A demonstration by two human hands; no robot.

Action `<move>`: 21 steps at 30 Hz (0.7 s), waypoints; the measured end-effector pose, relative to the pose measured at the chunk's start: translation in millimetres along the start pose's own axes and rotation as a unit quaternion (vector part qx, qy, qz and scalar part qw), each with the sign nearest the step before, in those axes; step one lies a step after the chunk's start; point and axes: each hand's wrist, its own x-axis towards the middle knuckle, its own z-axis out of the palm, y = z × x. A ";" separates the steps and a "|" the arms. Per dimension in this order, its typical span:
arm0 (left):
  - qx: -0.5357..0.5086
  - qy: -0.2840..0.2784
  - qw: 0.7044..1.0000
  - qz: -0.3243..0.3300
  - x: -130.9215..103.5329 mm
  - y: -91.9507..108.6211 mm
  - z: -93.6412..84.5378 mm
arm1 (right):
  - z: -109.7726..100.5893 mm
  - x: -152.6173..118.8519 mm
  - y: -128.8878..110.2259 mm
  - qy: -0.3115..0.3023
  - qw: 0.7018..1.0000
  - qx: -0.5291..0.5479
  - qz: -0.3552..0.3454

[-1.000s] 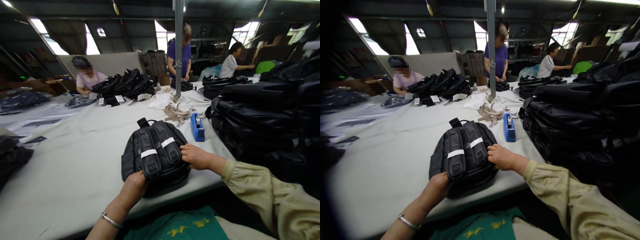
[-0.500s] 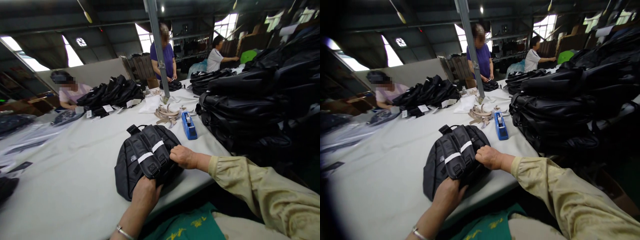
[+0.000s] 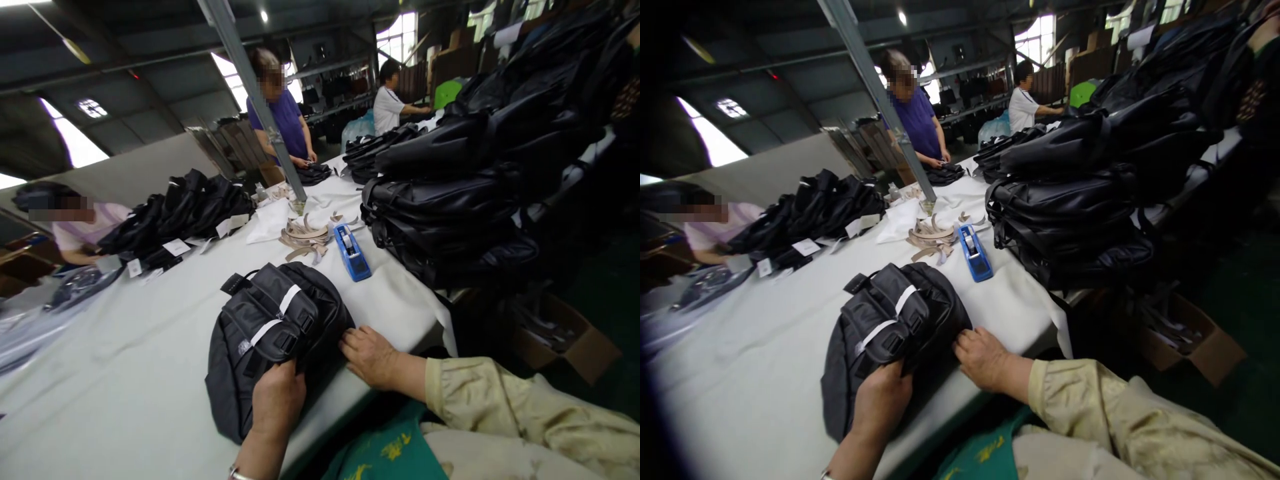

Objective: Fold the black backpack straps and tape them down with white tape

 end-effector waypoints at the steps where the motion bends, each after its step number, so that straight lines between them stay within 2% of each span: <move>1: 0.000 0.016 1.000 0.010 -0.4 -2.5 2.5 | -2.0 7.0 3.3 -0.020 1.000 -0.011 0.001; 7: 0.008 0.120 0.989 0.082 0.3 -20.6 17.0 | -16.4 43.8 15.5 -0.073 0.996 -0.034 0.037; 10: 0.026 0.144 0.983 0.111 0.4 -21.9 15.2 | -15.5 52.8 13.9 -0.072 0.996 -0.029 0.054; 13: 0.023 0.133 0.983 0.128 0.0 -6.8 2.9 | -11.4 56.3 8.1 -0.047 0.997 -0.025 0.058; 17: 0.015 0.103 0.991 0.083 9.1 31.5 -16.0 | -6.3 54.6 0.8 -0.038 0.997 -0.016 0.058; 21: 0.032 0.081 0.994 0.073 29.0 57.6 -19.9 | 3.1 38.3 -1.0 -0.051 0.996 -0.003 0.074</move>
